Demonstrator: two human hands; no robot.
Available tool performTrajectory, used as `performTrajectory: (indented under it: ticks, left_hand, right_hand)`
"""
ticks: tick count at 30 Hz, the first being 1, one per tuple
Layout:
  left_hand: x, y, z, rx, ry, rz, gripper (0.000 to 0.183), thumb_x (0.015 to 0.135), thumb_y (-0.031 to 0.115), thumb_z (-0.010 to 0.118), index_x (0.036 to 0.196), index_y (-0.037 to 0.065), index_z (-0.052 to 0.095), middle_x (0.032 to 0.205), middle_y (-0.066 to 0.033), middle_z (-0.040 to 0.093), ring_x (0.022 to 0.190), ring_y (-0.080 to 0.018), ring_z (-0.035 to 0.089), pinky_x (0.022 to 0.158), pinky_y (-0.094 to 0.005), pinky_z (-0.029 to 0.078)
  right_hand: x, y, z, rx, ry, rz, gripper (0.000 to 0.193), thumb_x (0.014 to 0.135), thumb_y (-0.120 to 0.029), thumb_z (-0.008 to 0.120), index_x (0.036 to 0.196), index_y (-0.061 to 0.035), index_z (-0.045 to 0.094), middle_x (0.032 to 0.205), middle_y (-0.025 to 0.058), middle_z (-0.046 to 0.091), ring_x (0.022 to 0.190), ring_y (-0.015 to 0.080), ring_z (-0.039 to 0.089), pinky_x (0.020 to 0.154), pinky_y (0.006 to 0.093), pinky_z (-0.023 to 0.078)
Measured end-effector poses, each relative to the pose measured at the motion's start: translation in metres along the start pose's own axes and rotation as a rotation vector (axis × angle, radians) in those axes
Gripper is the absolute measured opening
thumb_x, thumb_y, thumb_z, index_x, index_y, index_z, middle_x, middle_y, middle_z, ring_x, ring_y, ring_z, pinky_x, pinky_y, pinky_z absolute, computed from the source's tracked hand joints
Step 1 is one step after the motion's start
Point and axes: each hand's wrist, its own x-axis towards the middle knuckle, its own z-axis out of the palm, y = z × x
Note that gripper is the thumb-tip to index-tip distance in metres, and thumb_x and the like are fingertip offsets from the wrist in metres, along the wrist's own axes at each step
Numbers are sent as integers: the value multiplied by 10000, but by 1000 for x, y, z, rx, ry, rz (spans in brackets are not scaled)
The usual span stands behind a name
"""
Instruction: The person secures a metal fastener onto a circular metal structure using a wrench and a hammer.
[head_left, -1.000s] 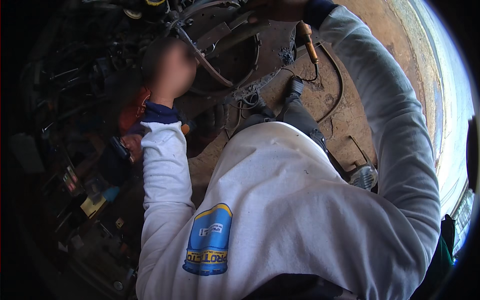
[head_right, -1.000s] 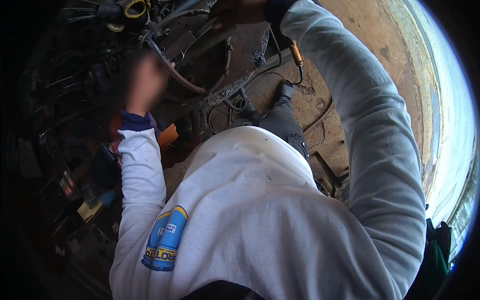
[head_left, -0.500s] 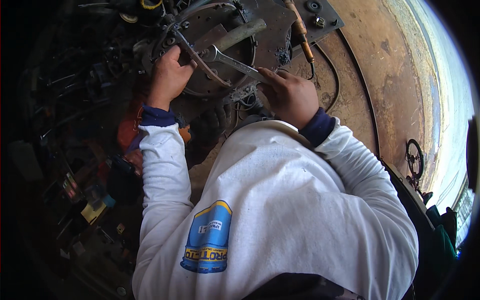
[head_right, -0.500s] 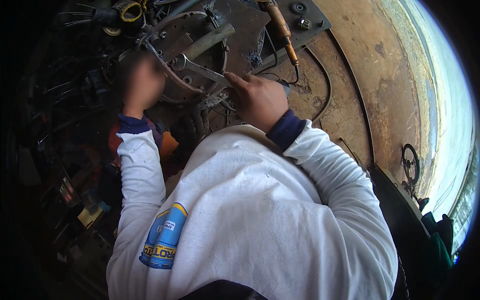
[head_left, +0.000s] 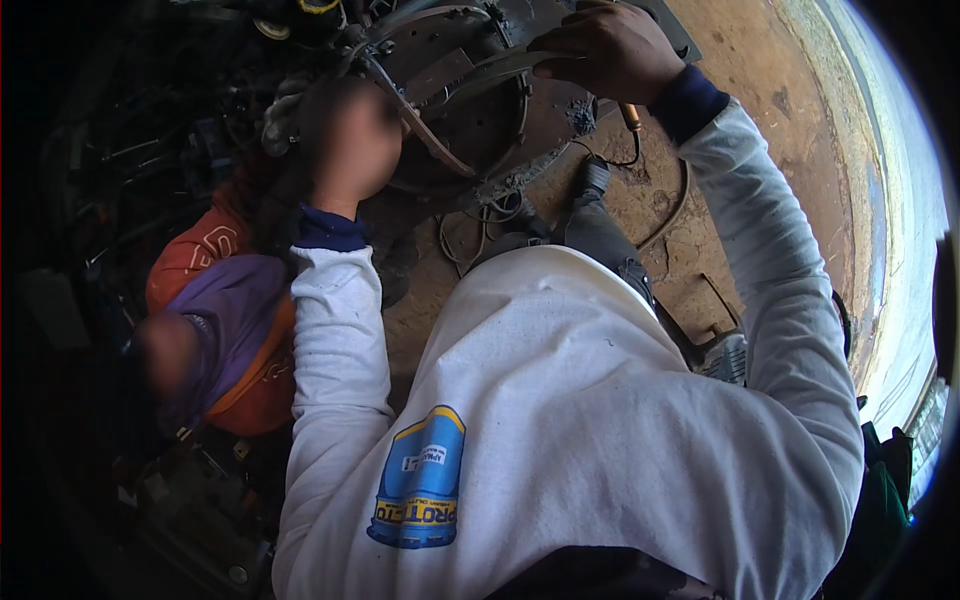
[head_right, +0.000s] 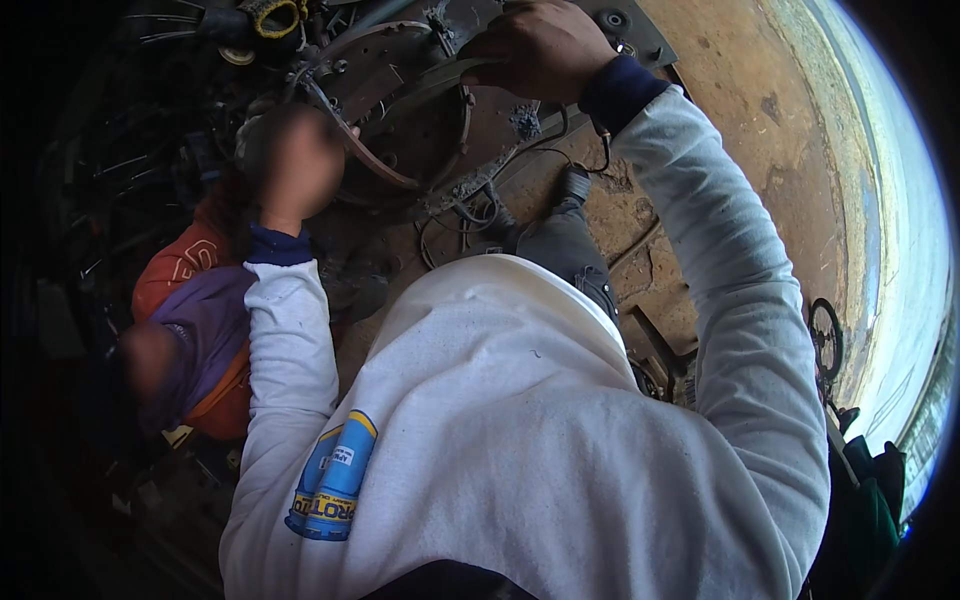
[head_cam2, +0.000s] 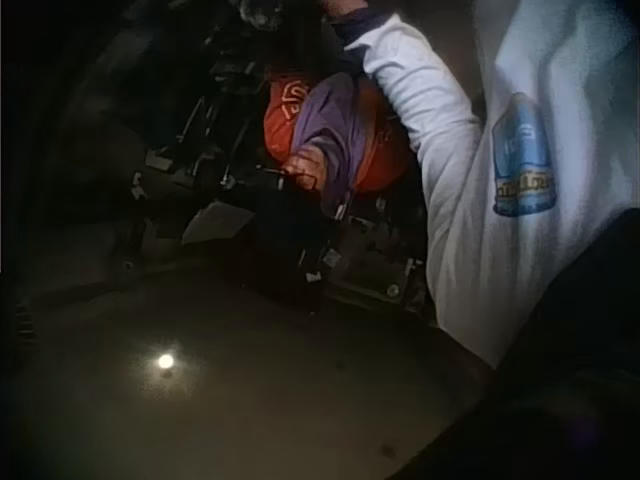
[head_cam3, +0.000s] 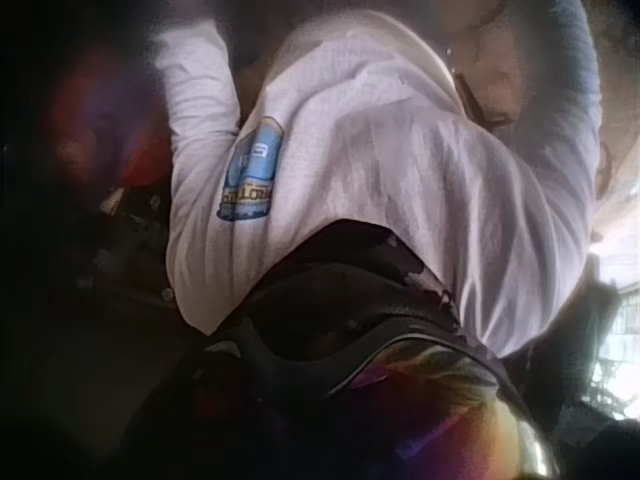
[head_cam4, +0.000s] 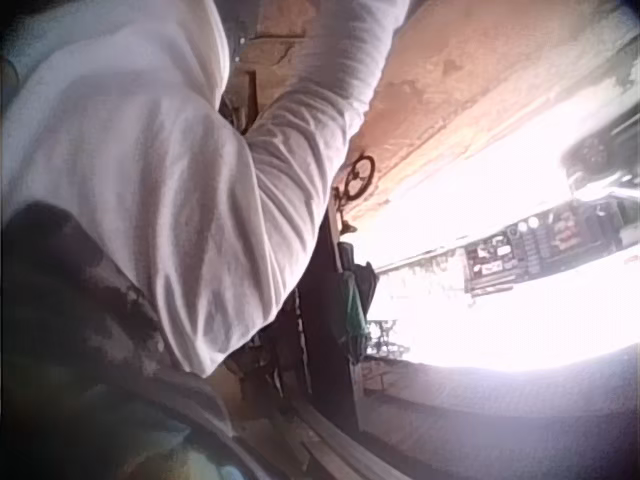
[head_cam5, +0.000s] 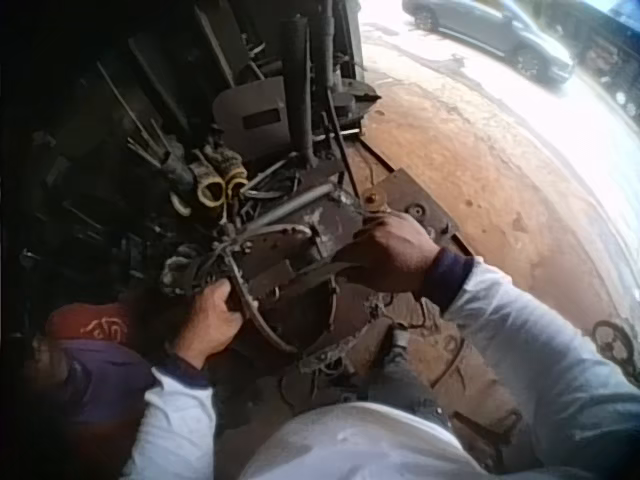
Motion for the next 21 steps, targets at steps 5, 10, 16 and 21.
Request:
performTrajectory:
  ticks: [5,10,16,21]
  left_hand:
    - [-2,-5,1,26,4,-10,284,882,211,754,1085,25,682,1025,-167,724,959,-317,697,836,-371,513]
    - [2,-5,0,36,1,0,300,880,206,754,1111,31,677,1038,-170,723,977,-335,694,844,-379,514]
    - [-3,0,-1,67,-10,-43,321,875,185,749,1141,26,665,1062,-180,720,1003,-353,687,861,-388,515]
    - [0,-4,1,13,47,19,279,796,144,749,1038,32,667,993,-218,709,958,-433,662,797,-470,531]
  right_hand:
    - [23,31,6,-3,-39,-135,236,822,-365,739,989,-200,763,797,61,686,810,297,622,702,446,503]
    - [53,60,24,-14,21,-291,248,824,-390,732,969,-191,763,805,61,690,807,301,615,717,436,496]
    - [29,25,19,48,95,-100,248,849,-395,726,962,-178,767,826,59,704,805,298,652,699,423,521]
    - [-51,-128,47,195,91,555,248,876,-307,726,1076,-162,745,879,78,713,744,298,696,635,397,560]
